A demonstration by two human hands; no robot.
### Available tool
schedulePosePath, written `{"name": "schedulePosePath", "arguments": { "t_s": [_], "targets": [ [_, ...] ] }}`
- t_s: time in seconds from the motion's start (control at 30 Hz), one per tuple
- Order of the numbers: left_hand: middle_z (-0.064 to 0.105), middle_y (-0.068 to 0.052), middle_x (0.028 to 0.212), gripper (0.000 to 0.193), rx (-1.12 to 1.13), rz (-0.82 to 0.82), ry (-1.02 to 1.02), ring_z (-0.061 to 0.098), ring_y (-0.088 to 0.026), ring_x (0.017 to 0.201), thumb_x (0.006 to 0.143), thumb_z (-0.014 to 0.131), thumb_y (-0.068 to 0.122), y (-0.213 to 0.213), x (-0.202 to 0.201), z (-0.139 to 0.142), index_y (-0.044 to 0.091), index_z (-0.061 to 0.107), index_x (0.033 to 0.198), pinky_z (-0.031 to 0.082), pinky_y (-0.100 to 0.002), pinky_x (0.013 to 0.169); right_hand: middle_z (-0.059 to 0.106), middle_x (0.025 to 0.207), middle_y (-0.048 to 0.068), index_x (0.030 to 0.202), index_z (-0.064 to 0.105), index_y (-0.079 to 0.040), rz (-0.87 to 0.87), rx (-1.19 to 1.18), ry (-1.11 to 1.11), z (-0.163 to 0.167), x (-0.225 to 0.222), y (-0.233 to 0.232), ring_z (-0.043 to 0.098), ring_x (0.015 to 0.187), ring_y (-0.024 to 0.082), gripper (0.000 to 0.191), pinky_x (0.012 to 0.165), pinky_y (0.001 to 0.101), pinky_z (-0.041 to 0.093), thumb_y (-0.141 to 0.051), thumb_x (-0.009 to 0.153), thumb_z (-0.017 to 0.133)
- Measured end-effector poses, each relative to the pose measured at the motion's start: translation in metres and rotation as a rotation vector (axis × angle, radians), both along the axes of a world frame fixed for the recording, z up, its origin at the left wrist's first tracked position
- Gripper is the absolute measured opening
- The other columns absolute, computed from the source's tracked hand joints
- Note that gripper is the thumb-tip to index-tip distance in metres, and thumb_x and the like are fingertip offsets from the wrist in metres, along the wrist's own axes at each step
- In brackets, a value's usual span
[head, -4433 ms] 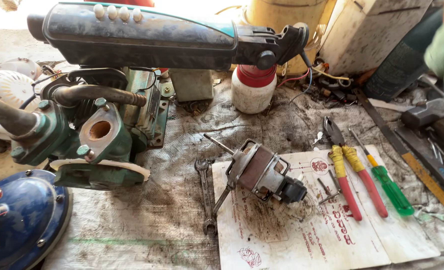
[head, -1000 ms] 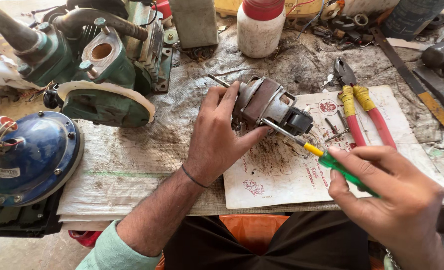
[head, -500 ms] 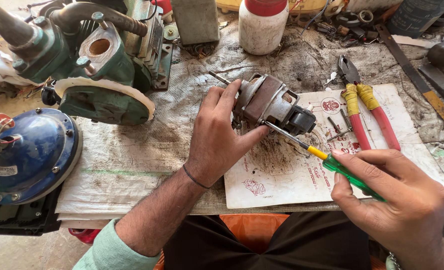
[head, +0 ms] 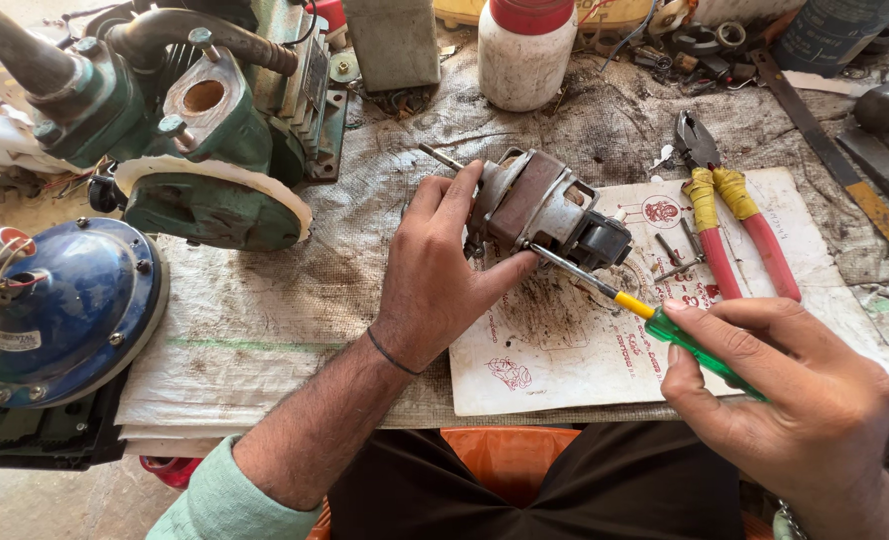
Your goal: The person uses a screwdriver to unscrew fasteners from a small electric motor on the workbench, then pulls the rotor shaft out of the housing and separates the end bracket, stator and other components by hand, laying the parts on the bench.
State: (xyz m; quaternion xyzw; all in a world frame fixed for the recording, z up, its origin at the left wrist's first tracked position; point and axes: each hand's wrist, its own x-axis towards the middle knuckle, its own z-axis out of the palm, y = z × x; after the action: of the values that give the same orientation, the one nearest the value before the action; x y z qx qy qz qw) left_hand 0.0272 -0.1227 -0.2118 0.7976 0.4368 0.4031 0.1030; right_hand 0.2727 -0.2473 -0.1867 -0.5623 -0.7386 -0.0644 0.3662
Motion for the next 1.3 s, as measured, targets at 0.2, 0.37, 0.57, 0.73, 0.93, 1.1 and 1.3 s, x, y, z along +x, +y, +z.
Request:
{"name": "schedulePosePath", "arguments": {
  "t_s": [0.2,0.37,0.57,0.73,0.93,1.1,1.3],
  "targets": [
    [0.06,-0.021,0.118,0.091,0.012,-0.008,-0.007,0.066,-0.032,0.107,0.073,0.094,0.029,-0.001,-0.001,0.0,-0.013,0.051,0.141,0.058,-0.041,0.092,0.072,0.098,0.01,0.114,0.078,-0.006,-0.006,0.011,-0.004,0.0,0.0,0.0,0.072,0.082,0.018,0.035,0.07,0.0284,0.059,-0.007,0.08,0.082],
    [0.06,-0.021,0.118,0.091,0.0,0.001,-0.006,0.066,-0.032,0.106,0.073,0.094,0.029,-0.001,-0.001,0.0,-0.012,0.052,0.142,0.057,-0.041,0.09,0.072,0.096,0.009,0.113,0.078,-0.007,-0.022,-0.005,-0.003,0.0,0.0,0.002,0.072,0.08,0.017,0.035,0.072,0.0305,0.059,-0.007,0.078,0.083],
    [0.061,-0.02,0.117,0.091,0.016,-0.023,-0.035,0.067,-0.031,0.105,0.07,0.095,0.027,0.0,-0.002,0.002,-0.012,0.052,0.14,0.057,-0.04,0.091,0.074,0.095,0.009,0.111,0.078,-0.008,-0.026,-0.098,0.099,-0.003,0.005,0.003,0.073,0.076,0.018,0.035,0.07,0.0303,0.058,-0.011,0.077,0.08],
    [0.062,-0.018,0.115,0.093,0.003,-0.036,-0.048,0.068,-0.027,0.101,0.068,0.096,0.03,0.003,-0.001,0.001,-0.012,0.054,0.14,0.059,-0.036,0.086,0.081,0.084,0.006,0.11,0.08,-0.01,-0.072,-0.451,0.339,-0.007,0.016,0.013,0.076,0.067,0.021,0.032,0.064,0.0311,0.058,-0.018,0.079,0.077],
    [0.064,-0.017,0.111,0.094,0.012,-0.035,-0.056,0.068,-0.025,0.097,0.067,0.097,0.033,0.004,0.0,0.0,-0.012,0.056,0.138,0.059,-0.036,0.083,0.077,0.091,0.013,0.114,0.077,-0.008,0.074,-0.249,0.134,-0.013,0.013,0.016,0.076,0.075,0.022,0.034,0.068,0.0324,0.057,-0.024,0.083,0.078],
    [0.064,-0.017,0.109,0.095,0.024,-0.026,-0.031,0.068,-0.025,0.095,0.066,0.097,0.035,0.004,0.0,0.001,-0.013,0.056,0.138,0.059,-0.036,0.081,0.075,0.092,0.012,0.116,0.077,-0.008,0.069,-0.157,0.03,-0.01,0.01,0.014,0.073,0.077,0.028,0.036,0.069,0.0375,0.056,-0.024,0.083,0.078],
    [0.065,-0.016,0.109,0.095,0.023,-0.034,-0.059,0.068,-0.024,0.095,0.067,0.096,0.036,0.003,0.001,0.0,-0.012,0.056,0.139,0.059,-0.036,0.082,0.076,0.09,0.011,0.111,0.077,-0.011,0.011,-0.175,0.003,-0.005,0.009,0.014,0.073,0.078,0.027,0.029,0.07,0.0371,0.056,-0.022,0.084,0.078]
  ]
}}
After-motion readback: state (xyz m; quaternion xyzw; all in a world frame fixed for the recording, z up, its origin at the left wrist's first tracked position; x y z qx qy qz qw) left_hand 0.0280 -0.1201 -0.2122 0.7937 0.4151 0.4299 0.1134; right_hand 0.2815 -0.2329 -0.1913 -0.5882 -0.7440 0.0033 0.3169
